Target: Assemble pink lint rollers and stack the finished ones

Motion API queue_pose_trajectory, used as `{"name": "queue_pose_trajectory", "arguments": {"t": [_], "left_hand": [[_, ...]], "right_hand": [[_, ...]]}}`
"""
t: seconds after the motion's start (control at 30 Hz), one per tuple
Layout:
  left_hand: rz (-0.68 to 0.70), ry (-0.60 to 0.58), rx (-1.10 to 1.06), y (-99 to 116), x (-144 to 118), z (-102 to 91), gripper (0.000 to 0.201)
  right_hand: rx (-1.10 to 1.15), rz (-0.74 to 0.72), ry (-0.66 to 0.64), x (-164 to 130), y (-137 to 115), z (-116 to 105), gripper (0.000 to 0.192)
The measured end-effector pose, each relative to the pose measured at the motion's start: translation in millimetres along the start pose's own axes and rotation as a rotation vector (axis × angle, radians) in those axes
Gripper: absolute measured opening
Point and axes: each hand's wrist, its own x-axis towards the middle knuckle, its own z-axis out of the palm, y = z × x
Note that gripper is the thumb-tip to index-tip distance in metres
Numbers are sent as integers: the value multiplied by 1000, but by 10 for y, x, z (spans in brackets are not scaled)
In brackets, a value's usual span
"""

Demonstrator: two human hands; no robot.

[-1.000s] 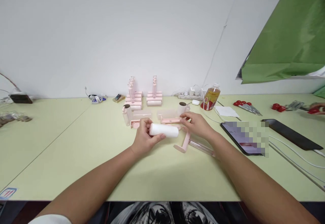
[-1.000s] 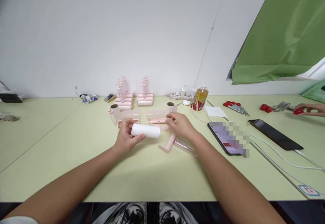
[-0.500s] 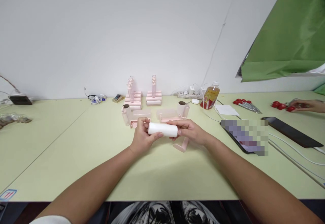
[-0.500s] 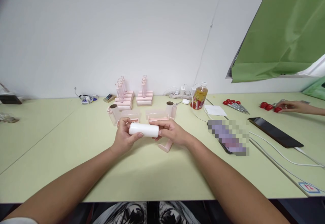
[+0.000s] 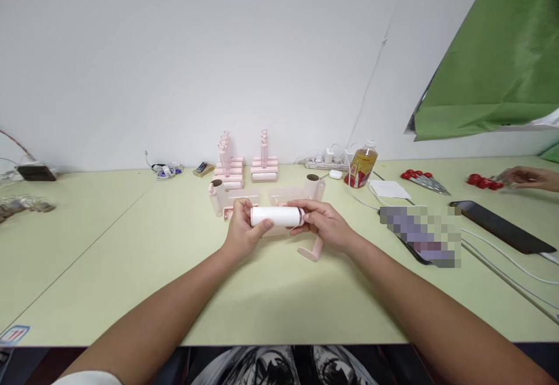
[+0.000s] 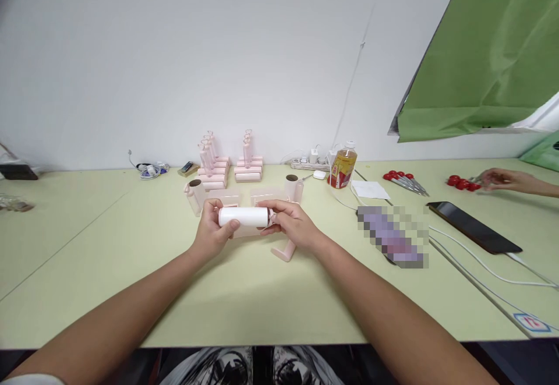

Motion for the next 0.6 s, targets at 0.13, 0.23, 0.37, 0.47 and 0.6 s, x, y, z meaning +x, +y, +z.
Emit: {"name": "queue_pose_trajectory", "arguments": {"t": [0.13,0.23,0.37,0.47,0.6], "left_hand": [[-79,-15,-84,43,6,21,52],[-103,-35,-118,53,-2,35,54],[-118,-47,-157,37,4,33,55],[-129,-35,-184,25,16,33,57],[-143,-41,-226,18,20,54,59]], "right_hand": [[262,131,93,42,57,50,34],[321,191,80,37,45,64,32],[349,208,69,22,17,51,34],[401,213,80,36,22,24,37],[391,230,102,60,43,6,38]]}}
